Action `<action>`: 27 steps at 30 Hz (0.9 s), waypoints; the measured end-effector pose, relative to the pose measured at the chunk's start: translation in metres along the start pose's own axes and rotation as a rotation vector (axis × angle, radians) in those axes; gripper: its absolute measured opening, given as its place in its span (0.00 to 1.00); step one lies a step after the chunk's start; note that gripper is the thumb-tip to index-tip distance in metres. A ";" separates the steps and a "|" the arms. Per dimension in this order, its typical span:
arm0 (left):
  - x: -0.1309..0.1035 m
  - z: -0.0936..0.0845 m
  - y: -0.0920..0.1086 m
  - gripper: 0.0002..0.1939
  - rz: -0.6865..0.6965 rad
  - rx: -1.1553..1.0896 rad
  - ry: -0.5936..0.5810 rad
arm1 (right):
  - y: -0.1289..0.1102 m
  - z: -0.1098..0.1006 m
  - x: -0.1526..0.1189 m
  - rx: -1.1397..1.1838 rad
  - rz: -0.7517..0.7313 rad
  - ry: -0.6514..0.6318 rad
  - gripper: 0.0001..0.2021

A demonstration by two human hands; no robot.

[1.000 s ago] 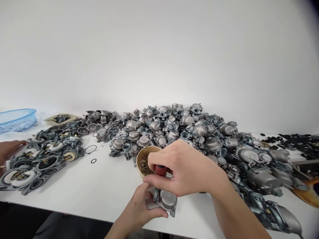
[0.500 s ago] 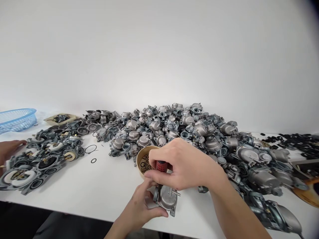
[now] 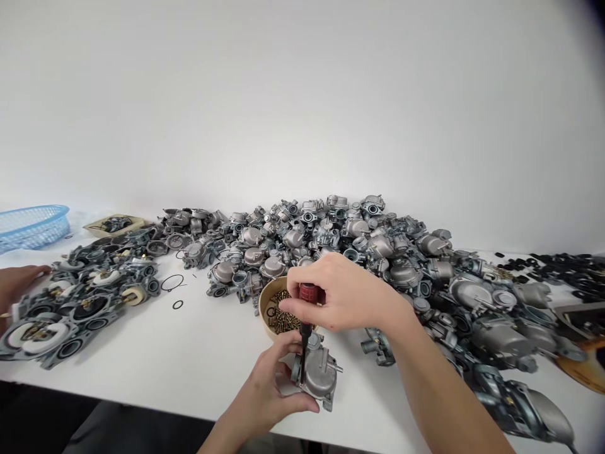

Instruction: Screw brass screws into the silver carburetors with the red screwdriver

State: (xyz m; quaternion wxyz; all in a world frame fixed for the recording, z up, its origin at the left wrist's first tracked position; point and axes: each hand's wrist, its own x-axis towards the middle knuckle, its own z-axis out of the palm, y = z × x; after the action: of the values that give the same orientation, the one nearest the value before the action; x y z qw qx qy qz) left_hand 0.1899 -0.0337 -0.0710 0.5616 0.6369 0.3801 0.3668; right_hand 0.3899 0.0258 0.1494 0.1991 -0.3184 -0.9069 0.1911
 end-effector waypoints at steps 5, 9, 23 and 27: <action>0.000 0.000 0.002 0.49 -0.002 -0.015 -0.010 | 0.003 0.000 0.002 0.004 0.025 0.001 0.17; 0.000 0.000 0.007 0.46 0.011 -0.027 -0.027 | 0.006 0.000 0.004 0.009 0.036 0.002 0.16; -0.001 0.000 0.008 0.46 0.028 -0.032 -0.034 | 0.027 0.002 0.012 0.020 0.111 -0.035 0.15; 0.000 0.000 0.008 0.46 0.026 -0.027 -0.041 | 0.030 0.003 0.014 0.024 0.120 -0.054 0.15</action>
State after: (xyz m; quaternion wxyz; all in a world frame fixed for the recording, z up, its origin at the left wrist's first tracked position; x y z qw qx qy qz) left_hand 0.1903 -0.0341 -0.0625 0.5728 0.6417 0.3551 0.3660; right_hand 0.3935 0.0560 0.1359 0.1666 -0.3646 -0.8888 0.2222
